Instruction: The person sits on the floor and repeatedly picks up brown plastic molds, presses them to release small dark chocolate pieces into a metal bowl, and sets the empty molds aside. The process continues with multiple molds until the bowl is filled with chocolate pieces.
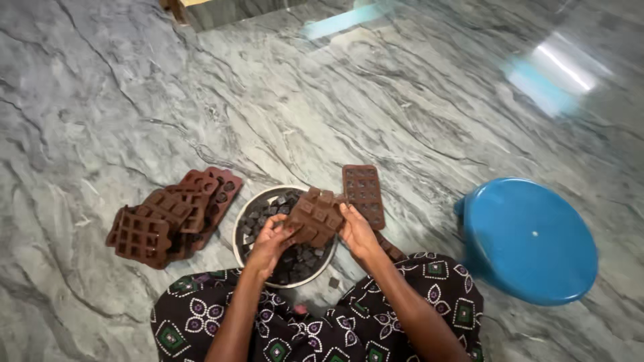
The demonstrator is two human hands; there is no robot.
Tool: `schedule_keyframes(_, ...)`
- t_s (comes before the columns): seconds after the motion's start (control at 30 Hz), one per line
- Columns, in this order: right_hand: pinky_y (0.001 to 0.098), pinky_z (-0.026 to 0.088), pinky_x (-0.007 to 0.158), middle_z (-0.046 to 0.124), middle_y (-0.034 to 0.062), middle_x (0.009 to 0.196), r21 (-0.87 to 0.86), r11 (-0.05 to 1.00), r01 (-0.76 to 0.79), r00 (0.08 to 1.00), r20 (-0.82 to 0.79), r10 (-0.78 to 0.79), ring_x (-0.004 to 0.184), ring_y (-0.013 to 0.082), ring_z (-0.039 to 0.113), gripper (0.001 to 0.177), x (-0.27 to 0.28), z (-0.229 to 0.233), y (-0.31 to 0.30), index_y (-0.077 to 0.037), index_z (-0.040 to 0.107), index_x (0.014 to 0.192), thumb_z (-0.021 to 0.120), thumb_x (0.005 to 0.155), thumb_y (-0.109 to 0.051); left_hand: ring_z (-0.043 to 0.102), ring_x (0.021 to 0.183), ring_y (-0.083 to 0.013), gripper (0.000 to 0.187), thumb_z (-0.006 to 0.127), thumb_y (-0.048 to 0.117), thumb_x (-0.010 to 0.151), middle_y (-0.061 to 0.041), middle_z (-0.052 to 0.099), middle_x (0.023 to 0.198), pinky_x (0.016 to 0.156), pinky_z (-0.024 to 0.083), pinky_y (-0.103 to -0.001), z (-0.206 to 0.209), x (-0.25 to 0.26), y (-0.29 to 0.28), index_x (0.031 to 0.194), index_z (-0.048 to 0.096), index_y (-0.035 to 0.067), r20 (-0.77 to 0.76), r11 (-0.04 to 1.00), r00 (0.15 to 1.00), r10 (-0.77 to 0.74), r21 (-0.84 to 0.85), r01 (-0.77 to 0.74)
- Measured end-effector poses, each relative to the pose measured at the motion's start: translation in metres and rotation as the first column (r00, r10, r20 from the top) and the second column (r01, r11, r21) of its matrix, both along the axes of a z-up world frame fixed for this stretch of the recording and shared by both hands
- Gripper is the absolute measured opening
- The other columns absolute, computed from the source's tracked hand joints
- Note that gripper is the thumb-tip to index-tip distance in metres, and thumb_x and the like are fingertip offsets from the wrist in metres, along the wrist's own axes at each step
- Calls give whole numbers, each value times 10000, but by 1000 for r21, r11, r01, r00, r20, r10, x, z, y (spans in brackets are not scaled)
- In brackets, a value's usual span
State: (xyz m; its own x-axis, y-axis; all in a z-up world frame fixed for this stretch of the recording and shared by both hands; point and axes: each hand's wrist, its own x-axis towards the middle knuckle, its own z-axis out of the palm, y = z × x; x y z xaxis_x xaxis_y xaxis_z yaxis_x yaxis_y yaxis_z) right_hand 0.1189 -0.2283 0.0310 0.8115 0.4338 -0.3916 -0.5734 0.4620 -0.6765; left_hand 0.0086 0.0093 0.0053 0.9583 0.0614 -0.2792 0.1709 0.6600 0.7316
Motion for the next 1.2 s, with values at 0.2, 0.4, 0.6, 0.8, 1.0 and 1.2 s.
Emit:
schedule_keyframes(0.2,370,505,1055,642,50,1303,116,992,48,996,64,-56,1226,195,619,247,-1,6,5,-82,570,1283,561,1051,-167,599,1099,-163,474,726,183,956,-32,615,1238,892,497,-363,0,-4,0,1369,497,142,96,997,995,14,-73,-7)
schedule_keyframes(0.4,382,499,996,660,71,1298,154,977,146,967,188,-174,1162,227,621,366,-1,24,-9,-167,584,1359,627,999,-124,526,1309,-182,577,638,342,979,-53,560,1448,1038,455,-372,23,-3,-2,1479,432,141,68,979,996,51,195,-64)
schedule_keyframes(0.6,412,487,1053,668,96,1341,-449,887,106,718,652,244,1216,266,598,479,-30,72,-12,-225,624,1393,706,937,-106,437,1427,-267,788,443,630,946,-97,444,1566,1110,426,-491,66,-4,-9,1588,297,196,-1,997,998,67,46,-67)
schedule_keyframes(0.8,508,322,1194,593,50,1456,-745,642,180,-238,600,764,1459,288,421,480,-76,122,26,-167,653,1316,794,859,-207,470,1421,-398,902,335,797,999,-229,401,1610,1151,419,-551,95,-23,-18,1666,264,194,389,727,921,34,-642,245)
schedule_keyframes(1.0,488,385,1218,579,58,1456,-515,809,284,-426,688,588,1436,276,483,334,-87,119,32,-199,702,1243,770,921,-256,510,1376,-377,965,393,812,984,-198,448,1590,1138,463,-512,82,-26,0,1648,328,115,284,619,946,158,-774,129)
schedule_keyframes(1.2,476,442,1197,569,114,1446,-221,825,520,-342,831,438,1388,303,518,324,-76,90,18,-131,667,1256,755,954,-210,610,1269,-366,975,424,790,906,-195,540,1505,1021,535,-507,76,-17,8,1547,422,56,117,603,968,222,-796,-42)
